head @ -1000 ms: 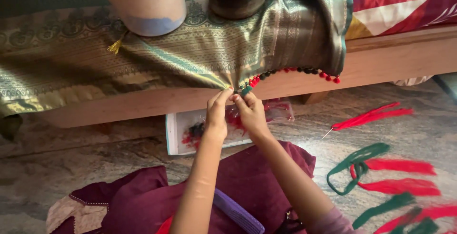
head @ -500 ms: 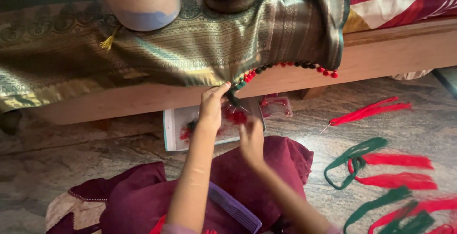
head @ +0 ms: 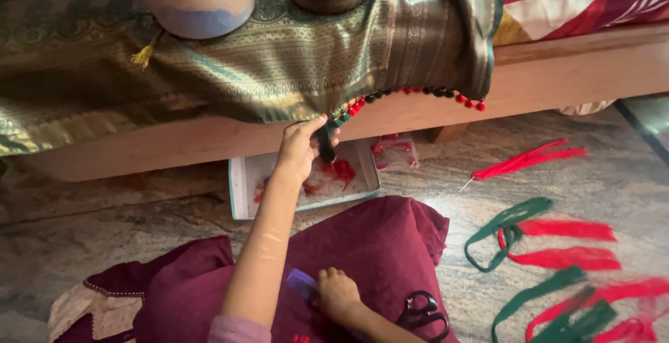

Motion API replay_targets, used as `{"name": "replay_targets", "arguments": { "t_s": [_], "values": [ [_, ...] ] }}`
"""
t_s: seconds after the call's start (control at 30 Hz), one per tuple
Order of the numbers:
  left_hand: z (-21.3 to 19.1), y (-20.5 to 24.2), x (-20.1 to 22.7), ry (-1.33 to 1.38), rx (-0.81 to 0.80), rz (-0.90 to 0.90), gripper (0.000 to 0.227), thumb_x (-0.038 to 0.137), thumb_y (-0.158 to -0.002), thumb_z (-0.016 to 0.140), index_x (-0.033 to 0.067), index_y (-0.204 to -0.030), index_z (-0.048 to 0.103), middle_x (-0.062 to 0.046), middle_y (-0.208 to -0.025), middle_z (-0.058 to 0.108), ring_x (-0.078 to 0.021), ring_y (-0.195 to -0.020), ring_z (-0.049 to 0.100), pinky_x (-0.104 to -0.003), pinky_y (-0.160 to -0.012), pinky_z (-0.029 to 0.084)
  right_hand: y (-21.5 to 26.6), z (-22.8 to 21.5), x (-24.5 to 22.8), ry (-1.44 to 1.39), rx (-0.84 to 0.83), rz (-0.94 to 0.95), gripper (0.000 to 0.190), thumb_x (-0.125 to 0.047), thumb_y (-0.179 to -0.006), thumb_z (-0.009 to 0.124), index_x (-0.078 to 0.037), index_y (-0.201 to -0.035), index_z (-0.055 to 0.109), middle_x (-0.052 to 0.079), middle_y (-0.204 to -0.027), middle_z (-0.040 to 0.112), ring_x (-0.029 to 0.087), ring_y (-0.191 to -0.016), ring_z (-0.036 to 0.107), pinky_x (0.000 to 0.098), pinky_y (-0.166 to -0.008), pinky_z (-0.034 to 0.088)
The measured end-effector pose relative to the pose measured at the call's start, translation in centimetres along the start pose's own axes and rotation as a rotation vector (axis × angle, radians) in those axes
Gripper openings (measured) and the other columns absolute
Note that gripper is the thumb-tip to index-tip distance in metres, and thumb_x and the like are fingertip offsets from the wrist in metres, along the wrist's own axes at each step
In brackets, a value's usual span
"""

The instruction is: Attaching decorative red and green tassels to the edge of a sari.

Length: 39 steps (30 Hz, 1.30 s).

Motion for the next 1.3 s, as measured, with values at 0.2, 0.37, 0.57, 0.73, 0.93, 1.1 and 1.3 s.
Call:
{"name": "replay_targets", "arguments": {
  "t_s": [0.2, 0.37, 0.57, 0.73, 0.93, 1.1, 1.3],
  "values": [
    [0.6, 0.7, 0.9, 0.003, -0.021, 0.027, 0.024, 0.016, -0.092, 0.069, -0.0065, -0.1, 0.069, -0.019, -0.09, 0.076, -0.0238, -0.078, 0.075, -0.037, -0.072, 0.064, -2.4, -4.1, 2.2, -0.224, -0.186, 0.063, 0.028, -0.009, -0.089, 0.064, -0.005, -0.115, 0.058, 0.021, -0.093, 0.072, 0.036, -0.077, 0.073, 0.0453, -0.067, 0.063],
    [-0.9, -0.5, 0.8, -0.011, -0.021, -0.004, 0.024, 0.014, -0.092, 0.07, -0.0077, -0.101, 0.068, -0.021, -0.09, 0.075, -0.0267, -0.076, 0.075, -0.038, -0.071, 0.063, -1.5, -22.4, 1.6, 0.16, 0.285, -0.185, 0.036, -0.005, -0.081, 0.065, -0.013, -0.116, 0.068, 0.016, -0.079, 0.073, 0.034, -0.071, 0.069, 0.0478, -0.066, 0.055],
    [-0.5, -0.6, 1.6, 0.027, -0.044, -0.116, 0.021, 0.013, -0.088, 0.07, -0.004, -0.101, 0.07, -0.019, -0.091, 0.076, -0.0268, -0.078, 0.076, -0.037, -0.075, 0.065, 0.0, -36.9, -3.2, 0.41, 0.81, -0.644, 0.032, -0.007, -0.089, 0.061, -0.015, -0.118, 0.072, 0.001, -0.107, 0.074, 0.02, -0.096, 0.06, 0.0383, -0.082, 0.041],
    [-1.6, -1.4, 1.0, 0.053, -0.079, -0.067, 0.02, 0.013, -0.09, 0.073, -0.0035, -0.1, 0.069, -0.019, -0.092, 0.074, -0.0287, -0.077, 0.073, -0.037, -0.073, 0.062, -1.4, -37.3, -3.0, 0.521, 0.96, -0.615, 0.035, -0.01, -0.088, 0.061, -0.015, -0.12, 0.071, 0.0, -0.118, 0.072, 0.018, -0.108, 0.059, 0.0363, -0.091, 0.041],
    [-0.6, -0.6, 1.8, 0.043, -0.016, -0.108, 0.019, 0.011, -0.086, 0.071, -0.0037, -0.098, 0.069, -0.02, -0.092, 0.077, -0.0264, -0.079, 0.077, -0.036, -0.074, 0.064, -1.0, -36.1, -2.0, 0.416, 0.814, -0.592, 0.025, -0.013, -0.09, 0.063, -0.015, -0.113, 0.072, -0.002, -0.11, 0.073, 0.018, -0.102, 0.06, 0.0357, -0.083, 0.038],
    [-0.6, -0.3, 1.9, 0.012, 0.01, -0.106, 0.022, 0.012, -0.089, 0.073, -0.0052, -0.1, 0.067, -0.021, -0.09, 0.075, -0.0276, -0.076, 0.074, -0.035, -0.071, 0.064, -1.5, -37.5, -2.5, 0.483, 0.959, -0.57, 0.031, -0.01, -0.087, 0.063, -0.013, -0.116, 0.074, -0.002, -0.111, 0.073, 0.016, -0.103, 0.06, 0.0356, -0.09, 0.039],
    [-0.9, -0.6, 1.8, -0.052, 0.049, -0.102, 0.02, 0.016, -0.089, 0.068, -0.0002, -0.101, 0.07, -0.02, -0.089, 0.077, -0.0227, -0.074, 0.077, -0.029, -0.065, 0.059, -1.3, -36.5, -1.0, 0.36, 0.703, -0.446, 0.03, -0.012, -0.079, 0.071, -0.014, -0.108, 0.077, 0.001, -0.103, 0.076, 0.021, -0.101, 0.062, 0.0396, -0.084, 0.039]
  ]
}}
Point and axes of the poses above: each hand's wrist, its own y-axis away from the middle knuckle, its own z-axis out of the palm, x = y × z, the point moved 2 cm from there along -y, towards the middle knuckle
